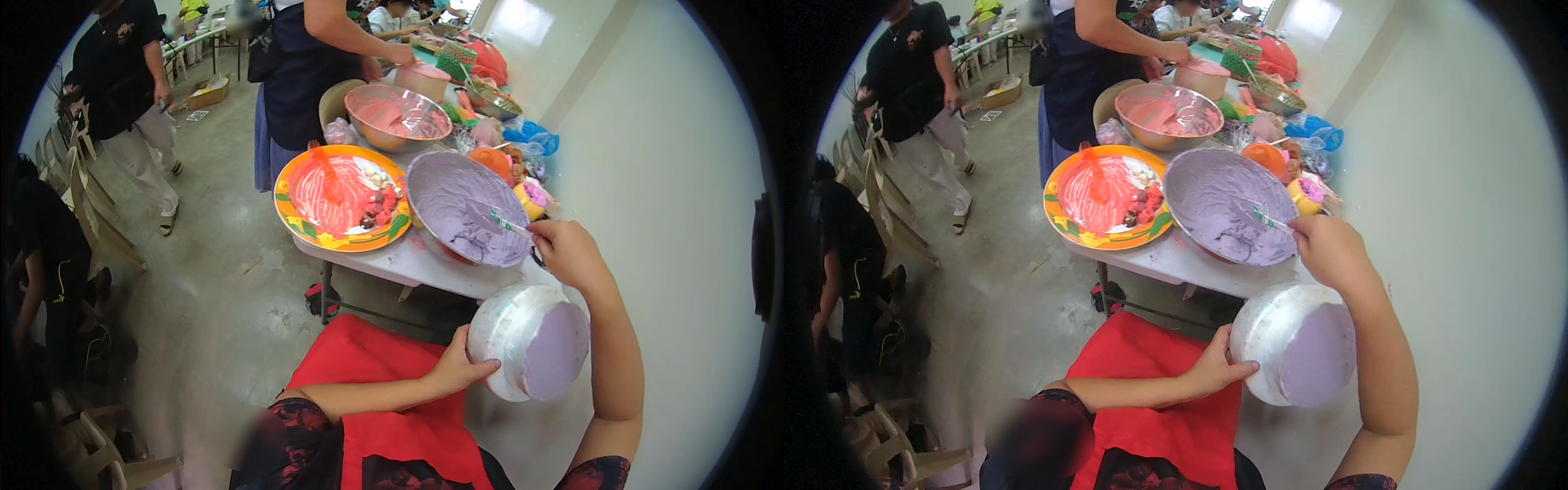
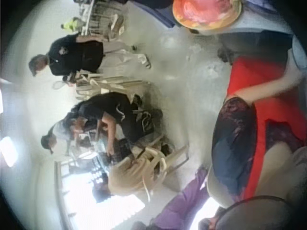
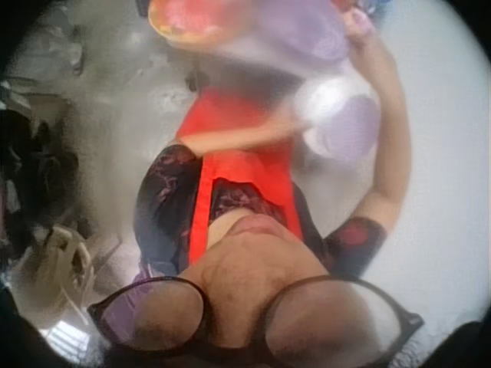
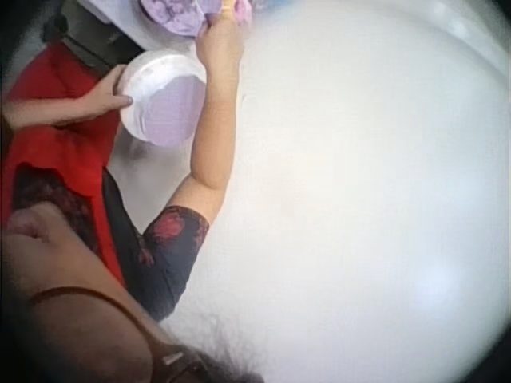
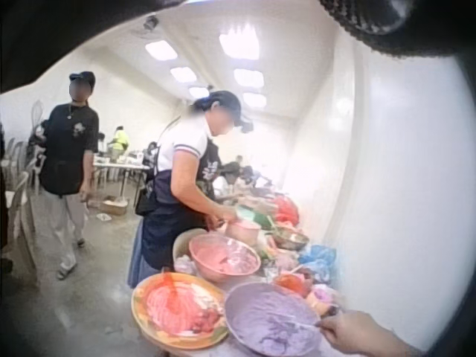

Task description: The person spreads purple frosting onto a white cake using a spatula. They rotate the cake and smooth the frosting on the top and sides, repeatedly adding more frosting from a nearby bowl to achieve even coverage.

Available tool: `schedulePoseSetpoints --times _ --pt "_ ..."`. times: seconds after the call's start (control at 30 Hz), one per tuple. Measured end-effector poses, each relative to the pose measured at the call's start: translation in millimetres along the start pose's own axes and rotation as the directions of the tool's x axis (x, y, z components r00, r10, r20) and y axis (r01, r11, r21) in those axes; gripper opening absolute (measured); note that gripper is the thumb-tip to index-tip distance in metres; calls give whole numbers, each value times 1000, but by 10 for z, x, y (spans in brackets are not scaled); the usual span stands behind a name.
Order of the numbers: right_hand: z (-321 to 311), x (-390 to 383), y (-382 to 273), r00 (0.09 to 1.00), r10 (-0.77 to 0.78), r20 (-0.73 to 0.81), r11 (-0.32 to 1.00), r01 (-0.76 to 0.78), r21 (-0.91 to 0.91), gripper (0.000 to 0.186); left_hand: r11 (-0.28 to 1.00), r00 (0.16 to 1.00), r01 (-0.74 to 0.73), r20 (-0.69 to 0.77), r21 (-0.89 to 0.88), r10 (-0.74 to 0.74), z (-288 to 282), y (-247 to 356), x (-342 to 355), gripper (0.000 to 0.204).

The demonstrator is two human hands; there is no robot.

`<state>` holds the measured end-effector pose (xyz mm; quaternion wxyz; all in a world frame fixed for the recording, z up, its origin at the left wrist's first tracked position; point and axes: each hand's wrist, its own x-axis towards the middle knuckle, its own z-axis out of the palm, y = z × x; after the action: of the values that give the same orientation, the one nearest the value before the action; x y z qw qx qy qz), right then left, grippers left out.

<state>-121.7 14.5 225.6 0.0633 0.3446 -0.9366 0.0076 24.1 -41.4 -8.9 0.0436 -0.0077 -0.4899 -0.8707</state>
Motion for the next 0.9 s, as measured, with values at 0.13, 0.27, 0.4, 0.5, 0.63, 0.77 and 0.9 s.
schedulePoseSetpoints --times 0.13,0.27,0.4,0.5,0.63,0.77,0.9 --pt "47 281 -11 992 -115 60 979 123 -162 19 995 994 -85 66 53 81 -153 181 -60 85" --pt "88 432 18 993 -53 109 946 85 -313 19 950 986 -143 124 277 112 -315 501 -65 87" --pt "140 529 -25 998 -24 57 875 48 -482 16 896 983 -154 156 417 96 -487 666 5 94" --pt "176 540 -37 987 -159 -29 846 122 -520 20 847 972 -226 171 481 162 -563 712 71 111" --pt "158 533 -5 973 -228 -26 860 189 -474 21 859 966 -247 181 448 183 -583 763 183 131" --pt "123 491 -23 965 -263 -1 837 227 -498 23 863 968 -232 189 448 163 -568 805 254 135" --pt "89 442 -66 961 -273 40 847 260 -465 26 898 971 -219 174 381 163 -549 813 311 134"
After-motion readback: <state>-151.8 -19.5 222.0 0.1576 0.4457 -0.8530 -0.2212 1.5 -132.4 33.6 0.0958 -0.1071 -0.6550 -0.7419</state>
